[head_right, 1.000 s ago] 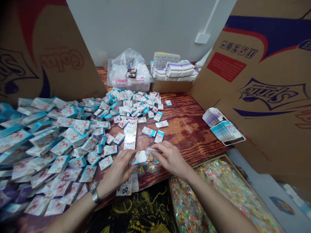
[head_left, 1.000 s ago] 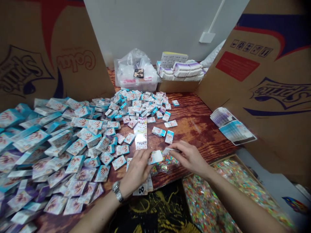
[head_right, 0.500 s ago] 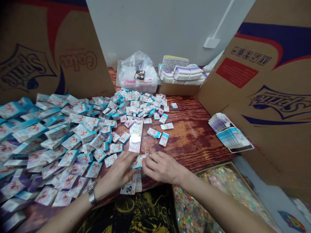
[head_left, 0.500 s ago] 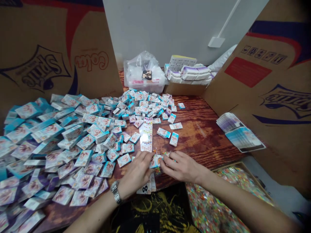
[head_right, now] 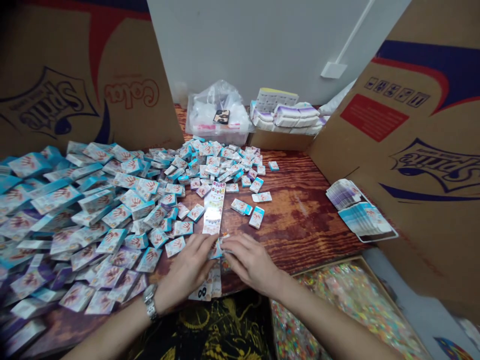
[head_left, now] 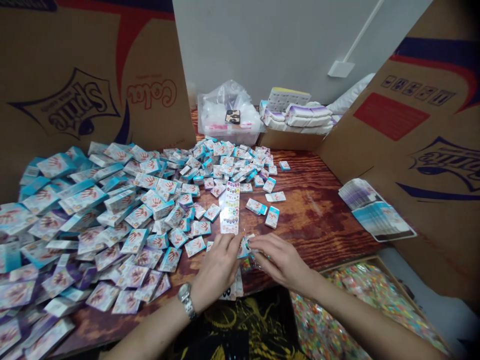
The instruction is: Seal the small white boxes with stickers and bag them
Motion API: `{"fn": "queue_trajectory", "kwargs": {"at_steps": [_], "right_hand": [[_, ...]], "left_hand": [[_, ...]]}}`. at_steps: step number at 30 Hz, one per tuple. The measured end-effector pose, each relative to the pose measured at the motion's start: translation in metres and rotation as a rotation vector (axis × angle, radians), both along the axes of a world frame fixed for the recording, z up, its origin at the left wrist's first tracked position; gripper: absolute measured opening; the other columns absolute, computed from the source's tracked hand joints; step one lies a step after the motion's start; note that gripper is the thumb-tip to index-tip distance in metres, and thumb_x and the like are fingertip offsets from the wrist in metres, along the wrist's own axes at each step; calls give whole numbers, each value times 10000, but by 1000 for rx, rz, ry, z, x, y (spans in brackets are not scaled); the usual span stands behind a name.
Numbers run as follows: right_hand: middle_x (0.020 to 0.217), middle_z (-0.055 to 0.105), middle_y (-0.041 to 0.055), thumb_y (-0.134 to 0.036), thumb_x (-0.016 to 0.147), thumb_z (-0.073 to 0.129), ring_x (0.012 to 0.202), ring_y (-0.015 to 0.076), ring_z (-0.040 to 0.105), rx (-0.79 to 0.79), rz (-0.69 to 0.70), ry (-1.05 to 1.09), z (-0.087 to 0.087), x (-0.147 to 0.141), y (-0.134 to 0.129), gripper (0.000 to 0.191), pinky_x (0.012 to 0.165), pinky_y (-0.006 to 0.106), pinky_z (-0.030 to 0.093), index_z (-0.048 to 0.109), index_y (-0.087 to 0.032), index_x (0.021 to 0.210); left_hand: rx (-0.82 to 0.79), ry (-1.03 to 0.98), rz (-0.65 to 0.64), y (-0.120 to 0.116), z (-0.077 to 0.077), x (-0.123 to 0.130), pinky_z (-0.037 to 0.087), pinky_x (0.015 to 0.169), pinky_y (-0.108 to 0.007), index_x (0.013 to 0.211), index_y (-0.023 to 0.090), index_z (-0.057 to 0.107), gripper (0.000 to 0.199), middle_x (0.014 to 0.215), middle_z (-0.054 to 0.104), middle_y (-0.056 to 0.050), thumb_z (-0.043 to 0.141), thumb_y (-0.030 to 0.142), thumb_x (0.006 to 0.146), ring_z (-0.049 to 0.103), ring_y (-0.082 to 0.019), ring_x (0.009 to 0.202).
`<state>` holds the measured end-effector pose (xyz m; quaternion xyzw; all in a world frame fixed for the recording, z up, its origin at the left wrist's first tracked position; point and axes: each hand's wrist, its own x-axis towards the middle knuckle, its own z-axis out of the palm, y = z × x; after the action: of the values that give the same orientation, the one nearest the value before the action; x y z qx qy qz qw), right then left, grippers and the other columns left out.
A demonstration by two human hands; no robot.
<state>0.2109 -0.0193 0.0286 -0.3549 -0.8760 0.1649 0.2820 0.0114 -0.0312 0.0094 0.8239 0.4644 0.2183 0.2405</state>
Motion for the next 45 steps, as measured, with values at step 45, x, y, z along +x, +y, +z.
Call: {"fn": "queue_trajectory", "kwargs": {"at_steps": [45], "right_hand": [[818,659,34,-318,811,621,747,169,625,-648,-464,720,-21,-43,-8,159,676,289,524,647,-182,890]], "left_hand": [[264,-65,115,-8,-21,8,430,984,-452,1432,145,109,634,1310,435,-186,380,59,865,411,-264,1244]]}}
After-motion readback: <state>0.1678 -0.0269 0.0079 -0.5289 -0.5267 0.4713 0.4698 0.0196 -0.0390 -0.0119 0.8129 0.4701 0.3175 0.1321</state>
